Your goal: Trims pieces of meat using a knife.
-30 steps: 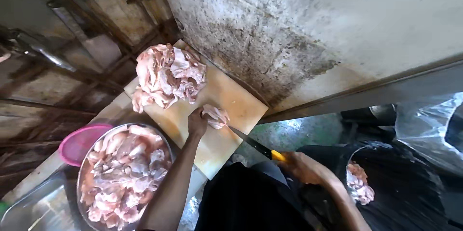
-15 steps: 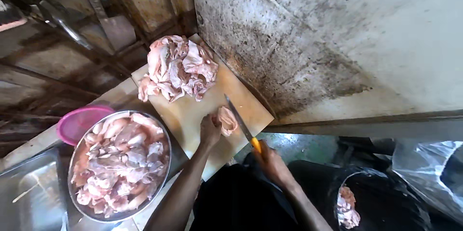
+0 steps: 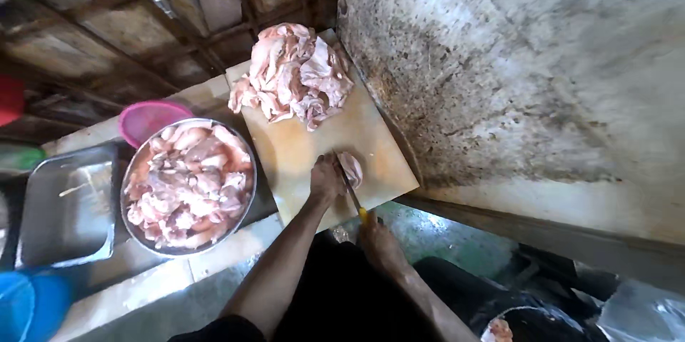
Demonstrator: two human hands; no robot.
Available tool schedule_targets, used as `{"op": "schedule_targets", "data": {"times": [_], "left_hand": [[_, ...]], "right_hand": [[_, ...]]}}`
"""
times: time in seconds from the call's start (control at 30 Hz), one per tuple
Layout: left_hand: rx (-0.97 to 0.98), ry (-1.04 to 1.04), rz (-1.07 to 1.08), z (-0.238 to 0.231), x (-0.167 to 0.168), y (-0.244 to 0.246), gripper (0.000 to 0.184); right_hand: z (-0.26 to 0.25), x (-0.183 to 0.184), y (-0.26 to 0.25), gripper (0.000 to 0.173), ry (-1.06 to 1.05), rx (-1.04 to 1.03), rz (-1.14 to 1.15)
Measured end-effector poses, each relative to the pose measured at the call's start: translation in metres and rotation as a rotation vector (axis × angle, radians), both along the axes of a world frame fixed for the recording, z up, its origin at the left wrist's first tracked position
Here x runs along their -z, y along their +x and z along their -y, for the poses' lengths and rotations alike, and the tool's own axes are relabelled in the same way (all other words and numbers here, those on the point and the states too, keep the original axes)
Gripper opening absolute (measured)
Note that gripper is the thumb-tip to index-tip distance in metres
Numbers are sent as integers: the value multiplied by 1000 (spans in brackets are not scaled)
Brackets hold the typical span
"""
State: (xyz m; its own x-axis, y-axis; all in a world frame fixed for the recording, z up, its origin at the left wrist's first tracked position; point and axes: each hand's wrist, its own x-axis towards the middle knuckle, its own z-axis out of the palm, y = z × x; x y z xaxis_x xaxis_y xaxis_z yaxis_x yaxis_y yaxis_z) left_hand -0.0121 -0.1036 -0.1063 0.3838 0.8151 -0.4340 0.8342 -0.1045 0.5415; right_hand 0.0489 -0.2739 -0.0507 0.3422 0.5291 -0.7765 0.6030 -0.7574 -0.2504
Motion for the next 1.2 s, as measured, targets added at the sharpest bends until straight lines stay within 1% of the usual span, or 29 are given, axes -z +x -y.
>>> {"op": "schedule_targets", "data": {"times": [0.1, 0.2, 0.3, 0.37, 0.43, 0.53, 0.63, 0.67, 0.73, 0.83, 0.9, 1.0, 1.1, 1.2], "left_hand": [[-24, 66, 8, 17, 8, 2, 27], [-52, 76, -11, 26, 11, 5, 22], [-135, 86, -21, 33, 12, -1, 25], [-223, 141, -12, 38, 16, -13, 27], [-300, 183, 13, 37, 18, -24, 28], [-393, 236, 56, 28, 20, -39, 25], [-475, 274, 165, 26, 21, -56, 26], [-470, 287, 201, 27, 20, -61, 28], [-390, 318, 276, 35, 18, -65, 29], [-165, 323, 353, 46, 19, -62, 25], [-53, 312, 327, 49, 22, -56, 16], [7, 270, 303, 46, 27, -52, 11], [30, 253, 296, 47, 23, -53, 10], [48, 230, 240, 44, 20, -50, 10]], "right_hand": [[-23, 15, 12, 47, 52, -91, -10], [-33, 24, 25, 45, 122, -106, -6], [-25, 11, 47, 45, 82, -169, -32], [-7, 2, 61, 47, 29, -211, -77], [10, 1, 74, 46, 19, -217, -90], [21, 12, 84, 46, 90, -193, -59], [30, 20, 76, 45, 188, -178, -5], [33, 21, 72, 45, 207, -180, 12], [37, 19, 61, 46, 185, -196, 54], [41, 20, 43, 44, 94, -205, 110], [51, 20, 37, 44, 81, -197, 117], [56, 14, 35, 44, 35, -197, 123], [19, 10, 22, 49, -32, -211, 116], [-26, 23, 17, 47, 30, -244, 92]]}}
